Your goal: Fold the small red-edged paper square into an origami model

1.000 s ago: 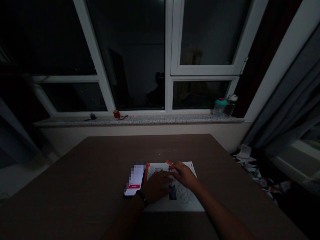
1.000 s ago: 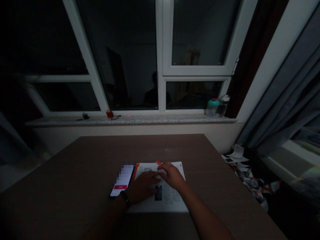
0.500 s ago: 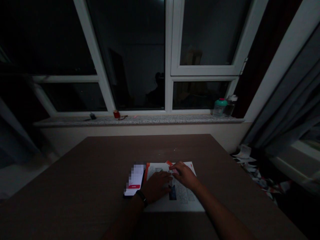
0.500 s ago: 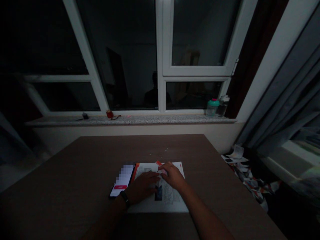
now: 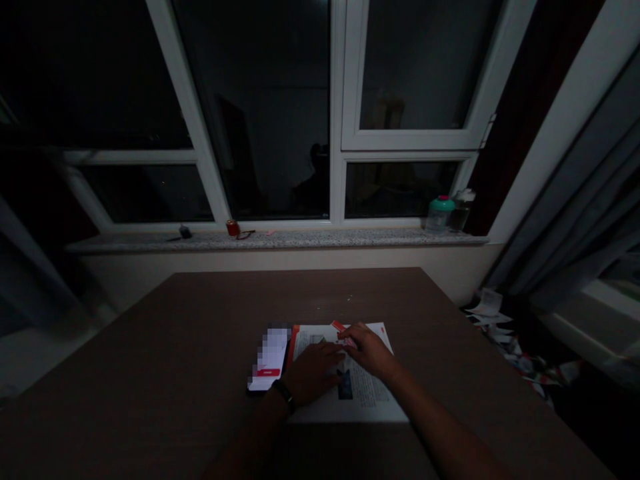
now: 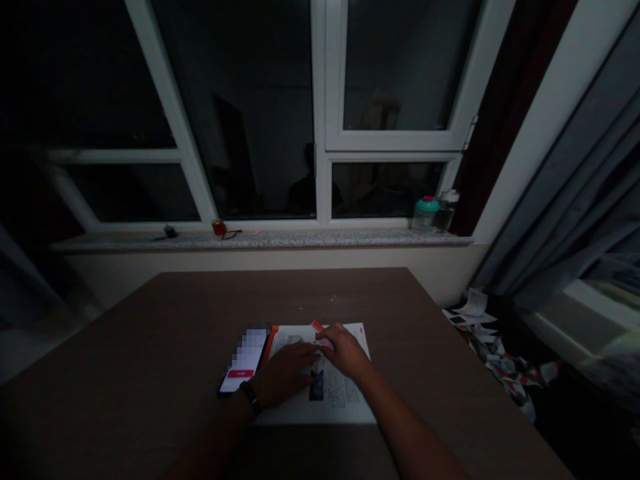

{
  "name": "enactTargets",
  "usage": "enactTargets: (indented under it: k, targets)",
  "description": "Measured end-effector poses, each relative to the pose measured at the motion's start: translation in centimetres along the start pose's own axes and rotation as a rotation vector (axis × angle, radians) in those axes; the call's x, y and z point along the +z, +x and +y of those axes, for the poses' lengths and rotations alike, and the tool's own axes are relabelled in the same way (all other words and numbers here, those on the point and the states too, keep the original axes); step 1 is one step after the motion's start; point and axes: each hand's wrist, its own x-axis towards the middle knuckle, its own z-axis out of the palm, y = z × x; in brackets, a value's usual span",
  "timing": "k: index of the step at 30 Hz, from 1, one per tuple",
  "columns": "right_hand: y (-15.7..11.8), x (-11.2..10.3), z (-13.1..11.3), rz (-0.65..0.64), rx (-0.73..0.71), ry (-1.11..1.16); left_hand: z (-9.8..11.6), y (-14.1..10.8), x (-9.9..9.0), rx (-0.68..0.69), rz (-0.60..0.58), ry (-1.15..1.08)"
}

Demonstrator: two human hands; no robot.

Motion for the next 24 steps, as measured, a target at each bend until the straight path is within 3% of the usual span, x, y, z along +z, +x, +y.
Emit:
enactTargets:
  k: [11, 17, 24]
  targets:
    - [0.22, -0.48, -0.54, 0.097, 0.070, 0.029, -0.46, 0.05, 0.05, -0.148, 0.015, 0.031]
    - [0.15, 0.00, -0.40, 0.098, 0.130, 0.153, -0.30, 0.03, -0.10, -0.156, -0.006, 0.036]
    - [-0.12, 0.51, -0.66, 0.001, 0.106, 0.225, -0.60, 0.09, 0.23, -0.136, -0.004, 0.069]
